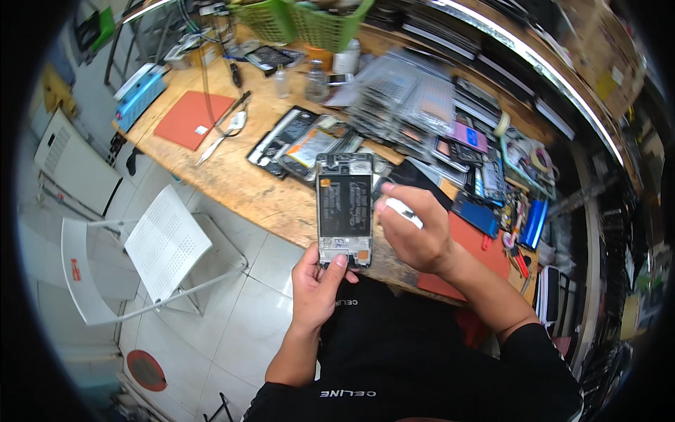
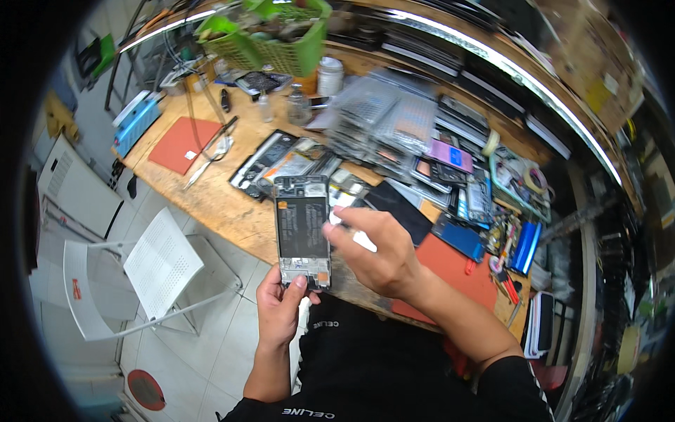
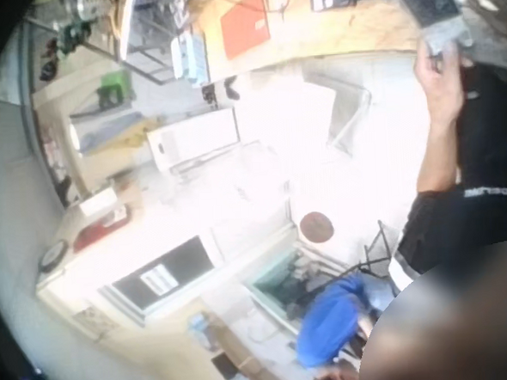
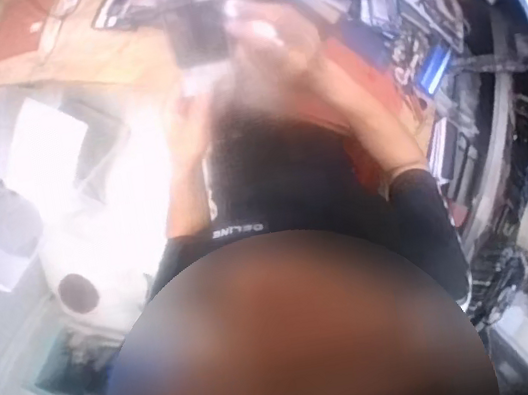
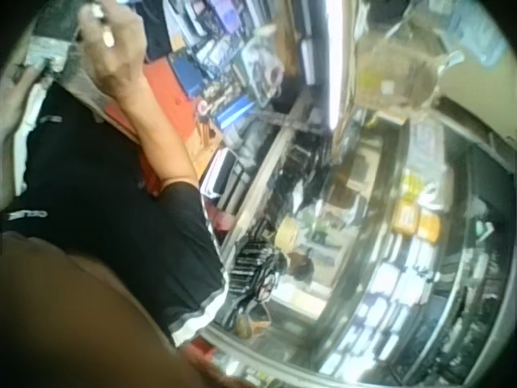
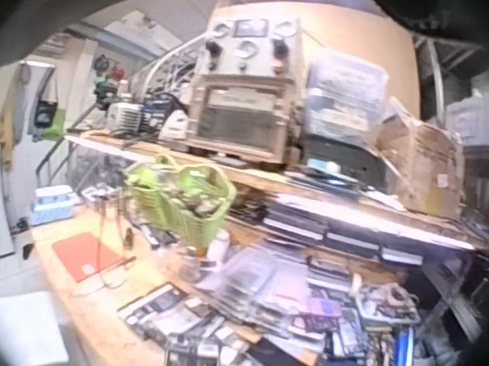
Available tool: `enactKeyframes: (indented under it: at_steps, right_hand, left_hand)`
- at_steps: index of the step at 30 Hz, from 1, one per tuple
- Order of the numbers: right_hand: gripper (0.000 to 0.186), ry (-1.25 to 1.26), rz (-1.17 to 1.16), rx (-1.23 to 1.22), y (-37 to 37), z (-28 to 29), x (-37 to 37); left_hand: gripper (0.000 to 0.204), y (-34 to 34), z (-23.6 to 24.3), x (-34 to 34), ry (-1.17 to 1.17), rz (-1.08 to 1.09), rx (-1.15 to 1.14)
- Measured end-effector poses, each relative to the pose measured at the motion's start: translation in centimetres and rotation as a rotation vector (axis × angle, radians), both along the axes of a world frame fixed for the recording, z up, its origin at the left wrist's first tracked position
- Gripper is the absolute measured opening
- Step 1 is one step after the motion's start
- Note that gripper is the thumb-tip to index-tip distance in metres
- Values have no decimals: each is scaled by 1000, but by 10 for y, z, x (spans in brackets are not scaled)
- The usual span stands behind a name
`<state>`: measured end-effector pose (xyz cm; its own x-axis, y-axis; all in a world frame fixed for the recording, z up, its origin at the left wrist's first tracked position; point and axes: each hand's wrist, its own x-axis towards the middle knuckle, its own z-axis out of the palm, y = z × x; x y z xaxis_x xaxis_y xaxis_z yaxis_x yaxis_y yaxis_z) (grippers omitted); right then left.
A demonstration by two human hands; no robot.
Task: The person handles several mobile phones and parts on a cluttered workbench. They pick up a phone, apply glue to its edges, and use a metal tool to press the screen assembly. Another person is visible working at the same table.
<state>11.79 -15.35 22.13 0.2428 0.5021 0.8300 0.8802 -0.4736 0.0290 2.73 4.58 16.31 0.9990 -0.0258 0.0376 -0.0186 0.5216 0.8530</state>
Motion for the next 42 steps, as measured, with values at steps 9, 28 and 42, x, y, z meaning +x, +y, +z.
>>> enactKeyframes:
  at_steps: [9, 28, 42]
  right_hand:
    - [20, 1658, 419, 408, 119, -22, 27]
    - [22, 1668, 277, 373, 217, -41, 39]
    - [22, 1667, 262, 372, 232, -52, 43]
  left_hand:
    - [25, 104, -25, 12, -5, 139, 30]
    - [22, 187, -55, 25, 49, 185, -80]
    - [21, 203, -60, 29, 68, 180, -90]
